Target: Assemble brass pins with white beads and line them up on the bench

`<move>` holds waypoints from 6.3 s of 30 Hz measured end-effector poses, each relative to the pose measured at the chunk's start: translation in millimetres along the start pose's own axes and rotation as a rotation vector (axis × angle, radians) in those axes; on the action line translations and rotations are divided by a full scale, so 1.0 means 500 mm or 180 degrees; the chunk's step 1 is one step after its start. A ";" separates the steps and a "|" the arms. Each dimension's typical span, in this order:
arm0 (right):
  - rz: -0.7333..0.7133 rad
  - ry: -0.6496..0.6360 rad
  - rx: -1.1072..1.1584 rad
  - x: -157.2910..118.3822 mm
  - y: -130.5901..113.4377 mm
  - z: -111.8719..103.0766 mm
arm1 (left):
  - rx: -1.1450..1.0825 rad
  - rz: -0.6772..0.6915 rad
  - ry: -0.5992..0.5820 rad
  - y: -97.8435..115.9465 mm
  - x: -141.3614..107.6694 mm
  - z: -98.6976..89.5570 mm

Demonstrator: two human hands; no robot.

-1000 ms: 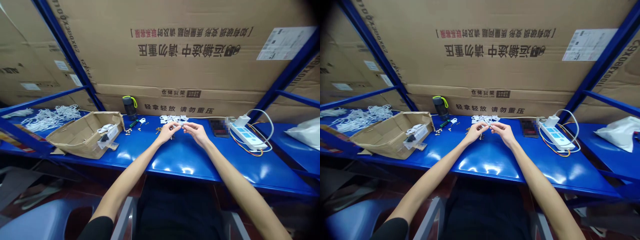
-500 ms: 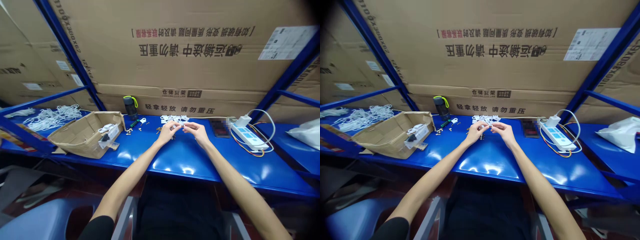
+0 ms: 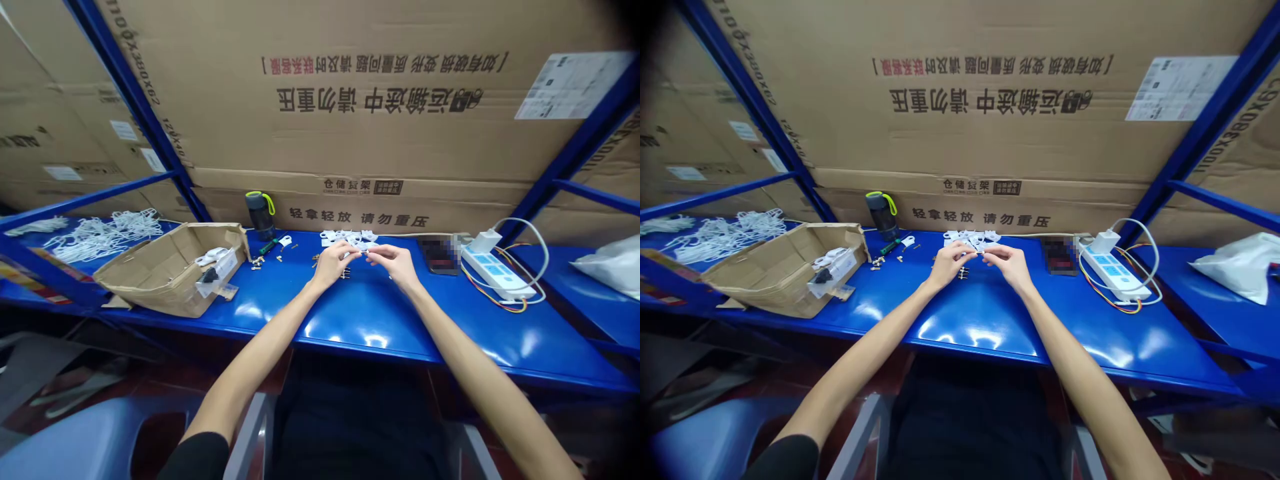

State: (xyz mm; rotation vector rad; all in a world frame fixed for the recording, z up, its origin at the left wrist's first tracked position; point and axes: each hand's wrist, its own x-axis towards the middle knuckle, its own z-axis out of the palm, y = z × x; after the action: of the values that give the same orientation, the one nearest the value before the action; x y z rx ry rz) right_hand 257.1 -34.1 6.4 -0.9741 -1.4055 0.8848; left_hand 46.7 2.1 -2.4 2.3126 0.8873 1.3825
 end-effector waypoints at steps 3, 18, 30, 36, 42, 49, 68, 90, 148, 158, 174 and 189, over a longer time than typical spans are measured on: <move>-0.0009 -0.0040 -0.0097 0.000 0.001 -0.001 | 0.0010 -0.0024 -0.0064 -0.002 0.000 -0.001; -0.0077 -0.0139 -0.0183 0.002 0.015 -0.002 | -0.0031 0.0139 -0.0156 -0.009 -0.002 0.002; -0.0077 -0.0107 -0.0195 -0.001 0.020 0.003 | 0.0196 0.0251 -0.0262 -0.009 -0.006 0.003; -0.0112 -0.0171 -0.0210 -0.005 0.017 0.010 | 0.0259 0.0323 -0.0322 -0.005 -0.011 0.006; -0.0186 -0.0172 -0.0450 0.000 0.020 0.002 | 0.0522 0.0259 -0.0306 0.005 -0.007 0.000; -0.0367 -0.0271 -0.1421 -0.003 0.017 -0.004 | 0.0924 0.0210 -0.0672 0.006 -0.005 -0.011; -0.0510 -0.1310 -0.3093 -0.020 0.012 0.002 | 0.1281 -0.0368 -0.0709 0.023 0.001 -0.025; -0.0454 -0.1212 -0.3059 -0.013 0.005 -0.012 | 0.1354 -0.0559 -0.0303 -0.126 -0.038 -0.166; 0.0380 -0.1464 -0.2688 0.005 -0.009 -0.150 | 0.1188 -0.0639 -0.1156 -0.124 -0.087 -0.210; -0.0295 -0.0809 -0.1700 -0.011 -0.029 -0.036 | 0.0970 0.0133 -0.0716 -0.032 -0.055 -0.165; -0.0778 -0.0120 -0.1633 -0.004 -0.012 -0.040 | 0.0701 0.0740 -0.0392 0.016 0.028 0.007; -0.1055 -0.0253 -0.2105 -0.009 -0.016 -0.043 | -0.0753 -0.0289 -0.0245 0.018 0.014 0.017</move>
State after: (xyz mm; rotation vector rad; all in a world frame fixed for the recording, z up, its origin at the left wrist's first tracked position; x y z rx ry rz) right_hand 278.1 -41.9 13.6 -1.1441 -1.9146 0.2026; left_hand 59.7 0.4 3.0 2.1063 0.7518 1.2773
